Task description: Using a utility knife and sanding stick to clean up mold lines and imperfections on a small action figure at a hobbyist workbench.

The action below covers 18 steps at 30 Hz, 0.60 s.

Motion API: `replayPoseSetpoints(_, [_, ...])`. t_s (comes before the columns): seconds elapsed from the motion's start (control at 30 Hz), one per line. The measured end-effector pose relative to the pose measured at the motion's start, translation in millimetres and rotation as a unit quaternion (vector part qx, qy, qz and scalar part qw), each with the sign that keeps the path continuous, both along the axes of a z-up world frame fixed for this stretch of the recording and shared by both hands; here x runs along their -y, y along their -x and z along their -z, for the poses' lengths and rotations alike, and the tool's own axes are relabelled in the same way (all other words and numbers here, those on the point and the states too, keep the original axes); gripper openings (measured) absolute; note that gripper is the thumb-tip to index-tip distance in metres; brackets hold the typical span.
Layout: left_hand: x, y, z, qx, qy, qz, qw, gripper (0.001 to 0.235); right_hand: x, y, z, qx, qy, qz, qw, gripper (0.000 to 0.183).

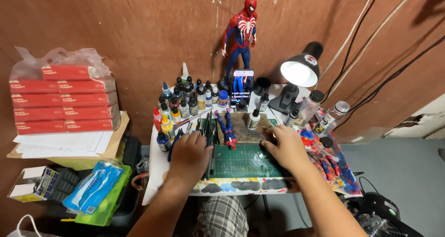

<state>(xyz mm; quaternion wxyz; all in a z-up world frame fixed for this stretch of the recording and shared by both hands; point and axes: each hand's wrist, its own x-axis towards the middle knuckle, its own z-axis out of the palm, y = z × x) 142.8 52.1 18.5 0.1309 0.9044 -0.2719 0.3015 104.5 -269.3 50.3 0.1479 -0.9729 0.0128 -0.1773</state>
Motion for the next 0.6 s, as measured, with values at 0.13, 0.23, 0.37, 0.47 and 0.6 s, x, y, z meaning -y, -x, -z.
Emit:
replayPoseSetpoints(0.13, [9.9, -0.2, -11.6, 0.001, 0.019, 0.031, 0.999, 0.032, -10.8, -12.9, -13.9, 0.021, -0.108, 0.013, 0.994, 0.037])
replayPoseSetpoints(0.23, [17.0, -2.9, -9.9, -0.021, 0.028, 0.053, 0.998, 0.041, -30.0, -26.2, -30.4, 0.006, -0.197, 0.041, 0.98, 0.057])
replayPoseSetpoints(0.37, [18.0, 10.7, -31.7, -0.064, 0.059, 0.056, 0.995, 0.033, -47.7, -40.2, -39.3, -0.019, -0.217, 0.042, 0.975, 0.059])
replayPoseSetpoints(0.47, [3.8, 21.0, -31.7, -0.073, 0.097, 0.084, 0.989, 0.025, -45.4, -41.4, -46.6, -0.025, -0.225, 0.063, 0.972, 0.048])
replayPoseSetpoints(0.6, [-19.3, 37.4, -23.9, -0.05, 0.12, 0.08, 0.988, 0.024, -8.4, -53.6, -45.4, 0.079, -0.224, 0.118, 0.964, 0.032])
